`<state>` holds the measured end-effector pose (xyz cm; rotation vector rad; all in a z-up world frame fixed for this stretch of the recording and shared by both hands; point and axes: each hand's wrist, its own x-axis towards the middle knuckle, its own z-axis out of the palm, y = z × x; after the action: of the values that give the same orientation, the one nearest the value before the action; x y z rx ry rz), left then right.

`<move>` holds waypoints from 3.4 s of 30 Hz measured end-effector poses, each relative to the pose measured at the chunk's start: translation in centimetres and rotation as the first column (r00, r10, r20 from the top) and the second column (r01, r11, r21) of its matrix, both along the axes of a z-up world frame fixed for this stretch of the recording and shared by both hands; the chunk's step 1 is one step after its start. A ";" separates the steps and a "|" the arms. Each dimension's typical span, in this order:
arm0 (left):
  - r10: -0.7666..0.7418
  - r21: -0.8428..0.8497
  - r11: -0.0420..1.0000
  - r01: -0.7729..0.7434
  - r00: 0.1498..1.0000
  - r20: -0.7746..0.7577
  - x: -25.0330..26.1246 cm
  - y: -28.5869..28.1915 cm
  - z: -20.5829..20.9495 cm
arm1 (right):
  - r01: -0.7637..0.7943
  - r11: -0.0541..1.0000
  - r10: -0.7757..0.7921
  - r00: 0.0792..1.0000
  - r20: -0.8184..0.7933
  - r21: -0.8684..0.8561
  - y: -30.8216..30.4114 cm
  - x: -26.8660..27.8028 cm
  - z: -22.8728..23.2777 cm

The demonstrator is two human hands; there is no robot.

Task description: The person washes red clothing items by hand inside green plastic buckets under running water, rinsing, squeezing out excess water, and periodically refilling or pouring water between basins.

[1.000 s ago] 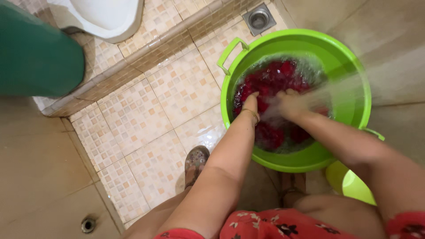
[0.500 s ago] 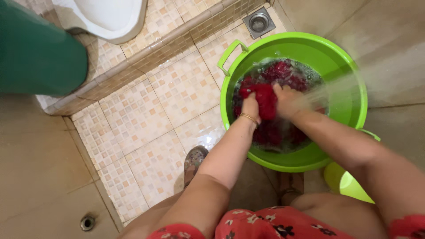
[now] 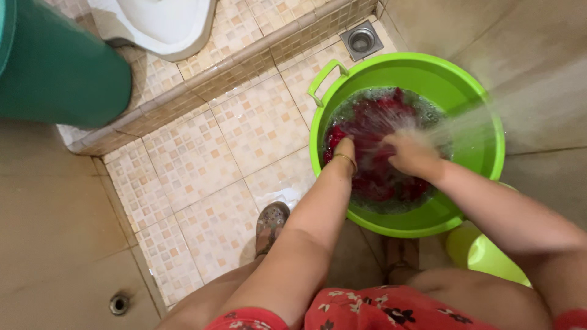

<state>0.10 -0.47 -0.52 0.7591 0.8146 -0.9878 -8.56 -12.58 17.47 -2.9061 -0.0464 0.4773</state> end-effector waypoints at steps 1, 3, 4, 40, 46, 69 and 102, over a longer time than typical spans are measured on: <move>0.005 -0.033 0.999 -0.005 1.000 -0.002 0.0 0.1 0.8 | 0.005 0.994 -0.030 0.976 0.215 0.112 -0.2 -1.0 2.5; -0.048 -0.006 0.999 0.048 0.998 -0.029 -0.2 0.3 2.4 | -0.071 0.933 -0.070 0.927 0.370 0.354 0.4 -2.6 7.5; -0.043 -0.009 0.999 0.043 0.999 -0.029 -0.1 0.4 2.9 | -0.032 0.905 -0.128 0.931 0.343 0.423 0.7 -3.2 10.0; 0.061 -0.603 0.788 0.125 0.959 0.278 0.5 1.1 9.8 | -0.251 0.876 -0.038 0.814 0.579 0.411 8.6 -0.9 11.6; 0.235 -0.596 0.788 0.155 0.819 0.524 -0.2 1.2 7.6 | -0.137 0.987 0.042 0.721 0.691 0.083 8.2 1.9 4.7; 0.001 -0.203 0.979 0.017 0.996 0.091 0.0 -0.4 -1.6 | 0.211 0.910 -0.299 0.931 0.210 0.358 1.0 0.2 -1.4; -0.962 0.922 0.049 0.385 -0.229 0.147 -0.3 6.2 20.1 | 0.160 0.861 -0.222 0.972 0.074 0.483 3.8 0.3 13.1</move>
<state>-0.20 5.75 19.61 2.3955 -0.6461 -1.1867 -8.24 -8.81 30.54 -2.4181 0.0956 0.2050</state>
